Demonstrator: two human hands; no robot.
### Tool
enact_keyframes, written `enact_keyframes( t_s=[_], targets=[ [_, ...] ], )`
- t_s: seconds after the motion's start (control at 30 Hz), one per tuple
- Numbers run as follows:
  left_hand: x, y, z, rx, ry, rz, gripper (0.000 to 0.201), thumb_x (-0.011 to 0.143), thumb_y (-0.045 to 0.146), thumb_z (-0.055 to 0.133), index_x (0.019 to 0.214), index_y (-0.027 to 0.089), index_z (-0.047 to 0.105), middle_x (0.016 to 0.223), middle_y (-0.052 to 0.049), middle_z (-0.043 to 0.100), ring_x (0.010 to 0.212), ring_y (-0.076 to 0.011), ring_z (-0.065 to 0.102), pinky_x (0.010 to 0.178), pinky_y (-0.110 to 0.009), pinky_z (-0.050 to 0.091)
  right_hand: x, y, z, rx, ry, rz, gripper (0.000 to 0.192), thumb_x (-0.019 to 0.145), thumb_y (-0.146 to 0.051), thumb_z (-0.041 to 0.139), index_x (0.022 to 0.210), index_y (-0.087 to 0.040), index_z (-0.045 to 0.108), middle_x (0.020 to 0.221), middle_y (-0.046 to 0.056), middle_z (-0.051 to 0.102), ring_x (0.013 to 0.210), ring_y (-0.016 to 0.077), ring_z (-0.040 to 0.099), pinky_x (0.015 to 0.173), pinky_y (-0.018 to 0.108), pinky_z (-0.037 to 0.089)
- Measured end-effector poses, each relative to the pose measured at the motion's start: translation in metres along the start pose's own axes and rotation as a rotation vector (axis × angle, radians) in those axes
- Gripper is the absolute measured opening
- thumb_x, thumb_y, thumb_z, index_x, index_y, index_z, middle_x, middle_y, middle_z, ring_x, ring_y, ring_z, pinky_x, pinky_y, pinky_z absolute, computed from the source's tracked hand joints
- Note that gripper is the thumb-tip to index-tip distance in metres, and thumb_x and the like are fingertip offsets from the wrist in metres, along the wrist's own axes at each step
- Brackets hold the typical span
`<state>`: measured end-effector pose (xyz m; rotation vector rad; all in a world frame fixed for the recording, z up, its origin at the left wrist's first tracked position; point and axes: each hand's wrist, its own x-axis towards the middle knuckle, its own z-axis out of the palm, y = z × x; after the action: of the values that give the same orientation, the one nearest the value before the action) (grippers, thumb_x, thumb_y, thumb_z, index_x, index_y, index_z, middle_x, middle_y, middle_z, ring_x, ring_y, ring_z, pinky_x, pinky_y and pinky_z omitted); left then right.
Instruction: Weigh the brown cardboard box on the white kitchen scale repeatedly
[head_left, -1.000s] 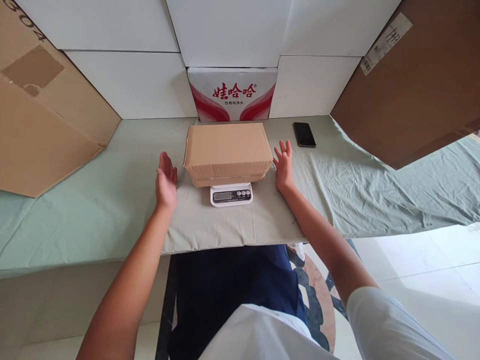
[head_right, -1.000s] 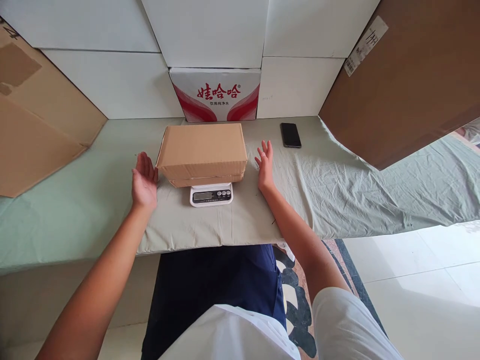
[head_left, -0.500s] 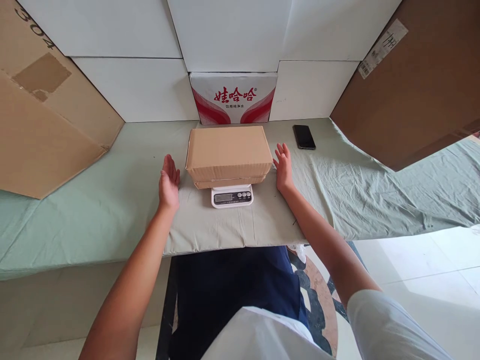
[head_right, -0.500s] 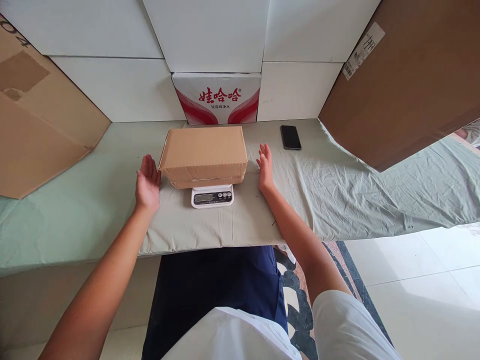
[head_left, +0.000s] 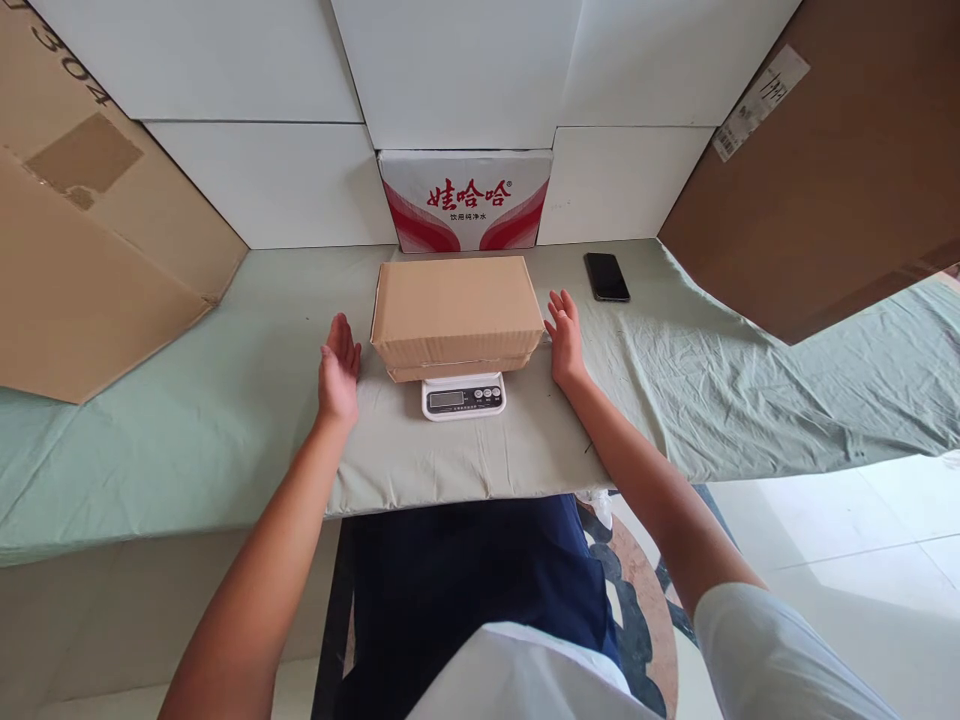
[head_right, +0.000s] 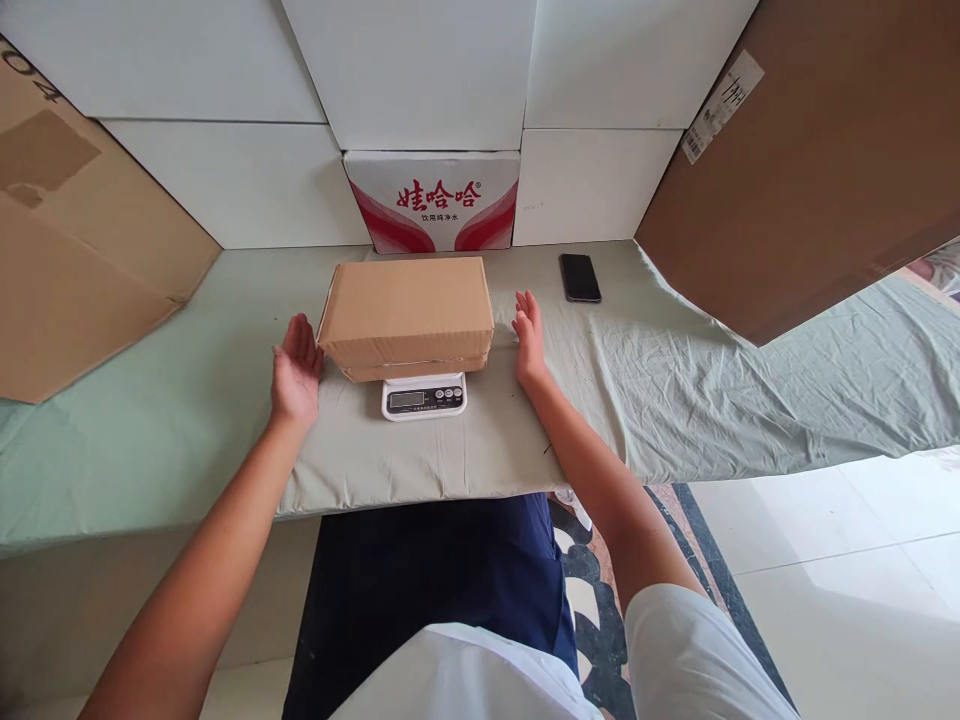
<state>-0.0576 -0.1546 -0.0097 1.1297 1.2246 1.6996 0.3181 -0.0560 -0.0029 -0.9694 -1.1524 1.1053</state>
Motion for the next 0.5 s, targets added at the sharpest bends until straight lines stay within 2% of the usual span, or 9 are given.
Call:
enact_keyframes(
  t_s=[0.13,0.33,0.5],
  targets=[
    [0.0007,-0.0020,-0.0017,0.040,-0.022,0.006,0.076,0.096,0.081,0.030,0.161,0.041,0.041,0.182,0.002,0.016,0.169,-0.0214,0.011,0.138,-0.045,0.014,0.0011,0.0012,-0.0004,-0.007,-0.005,0.002,0.081,0.083,-0.078,0.054,0.154,-0.040,0.038,0.175,0.001,0.036,0.167,0.0242,0.029,0.136,0.058,0.027],
    [0.0001,0.0006,-0.0001,-0.001,-0.001,-0.018,0.082,0.093,0.083,0.038,0.160,0.037,0.043,0.181,-0.001,0.017,0.169,-0.0219,0.014,0.138,-0.046,0.014,0.0042,0.0034,-0.0009,-0.011,-0.004,-0.001,0.085,0.083,-0.076,0.055,0.155,-0.034,0.038,0.175,0.006,0.037,0.166,0.0267,0.030,0.136,0.057,0.026],
    [-0.0005,0.0013,0.0015,0.003,0.003,-0.015,0.076,0.095,0.081,0.037,0.158,0.040,0.046,0.181,0.000,0.020,0.169,-0.0216,0.015,0.138,-0.045,0.015,0.0071,0.0053,-0.0011,-0.013,-0.012,-0.002,0.079,0.084,-0.076,0.055,0.152,-0.038,0.041,0.174,0.003,0.039,0.166,0.0265,0.030,0.135,0.058,0.026]
  ],
)
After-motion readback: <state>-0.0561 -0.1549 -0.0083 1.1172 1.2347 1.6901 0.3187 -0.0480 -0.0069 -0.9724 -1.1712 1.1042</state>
